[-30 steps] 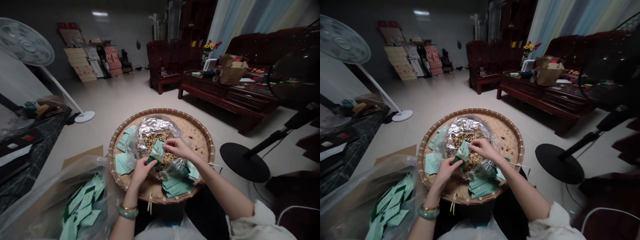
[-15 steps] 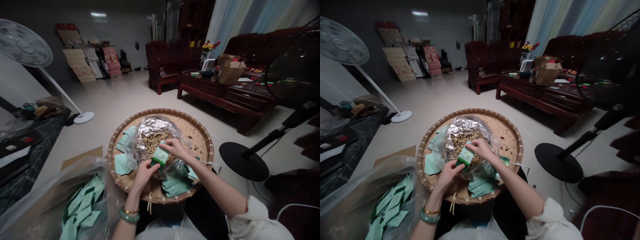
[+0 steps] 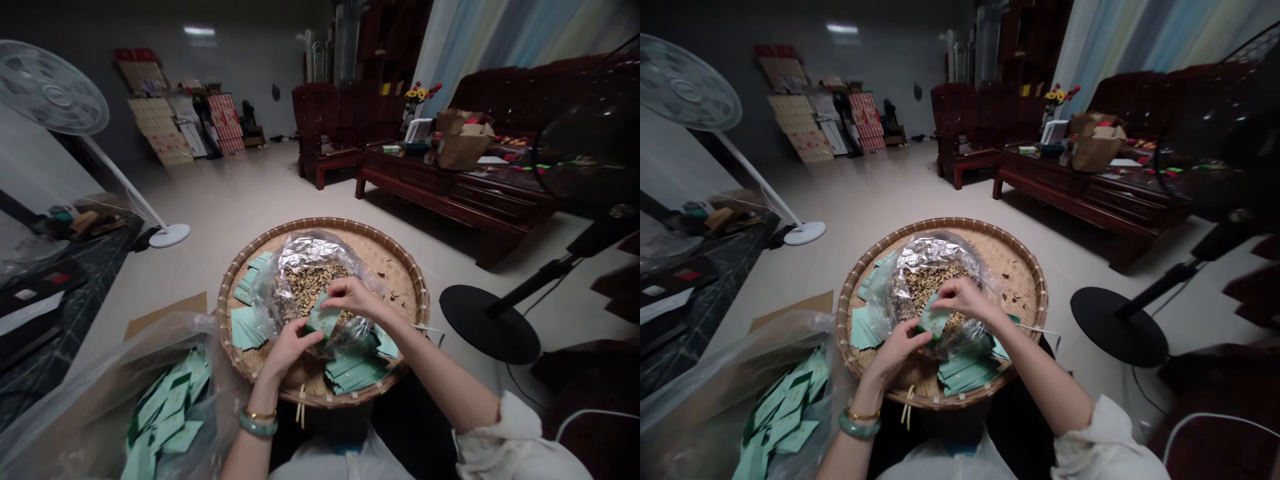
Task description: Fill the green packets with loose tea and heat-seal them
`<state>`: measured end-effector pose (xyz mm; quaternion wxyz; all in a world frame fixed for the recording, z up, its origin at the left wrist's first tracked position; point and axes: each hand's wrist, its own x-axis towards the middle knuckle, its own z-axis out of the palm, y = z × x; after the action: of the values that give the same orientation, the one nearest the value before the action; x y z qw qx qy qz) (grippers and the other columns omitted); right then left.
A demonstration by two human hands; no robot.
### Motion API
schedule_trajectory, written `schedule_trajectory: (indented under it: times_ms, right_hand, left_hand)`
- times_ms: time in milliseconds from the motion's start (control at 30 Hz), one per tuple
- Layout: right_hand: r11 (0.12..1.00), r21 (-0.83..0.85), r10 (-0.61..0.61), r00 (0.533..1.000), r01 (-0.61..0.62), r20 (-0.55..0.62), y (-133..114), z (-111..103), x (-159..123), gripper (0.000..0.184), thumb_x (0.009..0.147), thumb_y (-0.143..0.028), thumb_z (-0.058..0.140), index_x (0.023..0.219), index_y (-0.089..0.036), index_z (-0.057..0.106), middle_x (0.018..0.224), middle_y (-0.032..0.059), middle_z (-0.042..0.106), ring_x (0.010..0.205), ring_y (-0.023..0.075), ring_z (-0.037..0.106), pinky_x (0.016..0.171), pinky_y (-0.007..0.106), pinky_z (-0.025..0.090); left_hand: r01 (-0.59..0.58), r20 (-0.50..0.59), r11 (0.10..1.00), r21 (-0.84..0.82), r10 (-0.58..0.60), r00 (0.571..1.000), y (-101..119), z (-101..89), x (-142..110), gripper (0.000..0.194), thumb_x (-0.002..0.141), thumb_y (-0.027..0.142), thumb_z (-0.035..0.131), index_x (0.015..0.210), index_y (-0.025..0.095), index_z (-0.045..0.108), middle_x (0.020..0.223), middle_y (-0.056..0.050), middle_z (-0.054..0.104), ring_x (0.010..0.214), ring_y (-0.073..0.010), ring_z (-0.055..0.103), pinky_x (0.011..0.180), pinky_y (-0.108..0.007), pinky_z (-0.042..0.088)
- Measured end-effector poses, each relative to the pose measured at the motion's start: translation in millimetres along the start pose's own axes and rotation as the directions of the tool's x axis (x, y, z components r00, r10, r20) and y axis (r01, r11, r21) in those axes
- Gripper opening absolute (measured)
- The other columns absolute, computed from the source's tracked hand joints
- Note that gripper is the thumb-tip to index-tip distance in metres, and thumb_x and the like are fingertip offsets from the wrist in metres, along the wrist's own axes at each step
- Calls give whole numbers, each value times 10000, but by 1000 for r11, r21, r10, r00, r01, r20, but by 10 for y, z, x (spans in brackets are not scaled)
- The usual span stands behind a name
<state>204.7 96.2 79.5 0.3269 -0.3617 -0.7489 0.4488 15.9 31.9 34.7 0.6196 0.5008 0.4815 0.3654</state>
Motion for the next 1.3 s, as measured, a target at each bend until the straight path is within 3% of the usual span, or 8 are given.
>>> schedule_trajectory:
  times_ms: [67, 200, 367, 600, 833, 1033, 1167, 1300]
  right_hand:
    - [1000, 11, -10, 1000, 10, 29, -16, 37, 0, 275, 691, -408, 694, 686, -134, 666, 625, -1, 567, 583, 105, 480, 520, 210, 344]
    - [997, 66, 40, 990, -31, -138, 11, 133, -10, 328, 676, -389, 703, 897, -151, 657, 649, -26, 538, 595, 101, 456, 522, 204, 344]
    - [977, 135, 182, 976, -165, -121, 108, 228, -66, 420, 676, -502, 660, 514, -130, 548, 466, -50, 402, 459, 64, 335, 433, 202, 237]
    - [953, 221, 240, 960, -205, -145, 157, 272, -87, 429, 609, -535, 703, 557, -127, 582, 456, -46, 457, 437, 64, 369, 419, 201, 250]
    - [937, 274, 270, 945, -215, -184, 240, 324, -84, 389, 594, -496, 712, 581, -128, 586, 486, -47, 490, 450, 65, 389, 422, 191, 270]
    - [906, 331, 308, 947, -265, -85, 281, 385, -101, 383, 621, -491, 696, 579, -145, 535, 452, -57, 474, 403, 67, 403, 393, 190, 303]
    - [951, 269, 199, 966, -150, -164, 199, 355, -170, 329, 685, -466, 671, 705, -143, 616, 576, -11, 577, 504, 102, 502, 473, 214, 396]
    - [984, 75, -137, 949, 164, -285, -63, 219, -323, 276, 862, -404, 516, 850, -177, 673, 840, 65, 645, 780, 159, 584, 699, 299, 475]
  left_hand:
    - [-25, -33, 999, -35, 23, 999, 18, 48, 22, 367, 599, 371, 755, 860, 117, 708, 734, -31, 679, 657, -148, 565, 602, -236, 425]
    - [-57, -160, 987, -149, 32, 987, 33, 127, 49, 345, 570, 384, 776, 764, 106, 712, 648, -19, 666, 603, -138, 560, 599, -237, 424]
    - [1, -128, 948, -319, -44, 991, 32, 158, 31, 428, 578, 432, 776, 847, 104, 716, 677, -39, 691, 596, -146, 590, 599, -252, 450]
    - [-101, -247, 938, -333, 17, 969, 39, 196, 46, 413, 599, 471, 755, 760, 93, 717, 676, -49, 703, 625, -143, 609, 613, -236, 464]
    - [61, -108, 937, -345, -105, 989, 21, 264, -17, 501, 535, 407, 813, 894, 98, 648, 758, -74, 708, 596, -182, 660, 526, -263, 502]
    - [60, -136, 951, -304, -106, 985, -28, 279, -16, 404, 525, 345, 818, 787, 104, 628, 640, -56, 691, 576, -183, 653, 562, -280, 510]
    - [-16, -161, 993, -114, -3, 987, -55, 240, -17, 341, 531, 257, 803, 809, 105, 677, 726, -59, 716, 662, -196, 655, 660, -299, 502]
    - [-130, -242, 991, 27, 132, 961, -97, 184, -12, 288, 530, 192, 786, 795, 116, 705, 773, -56, 722, 729, -208, 648, 729, -303, 485]
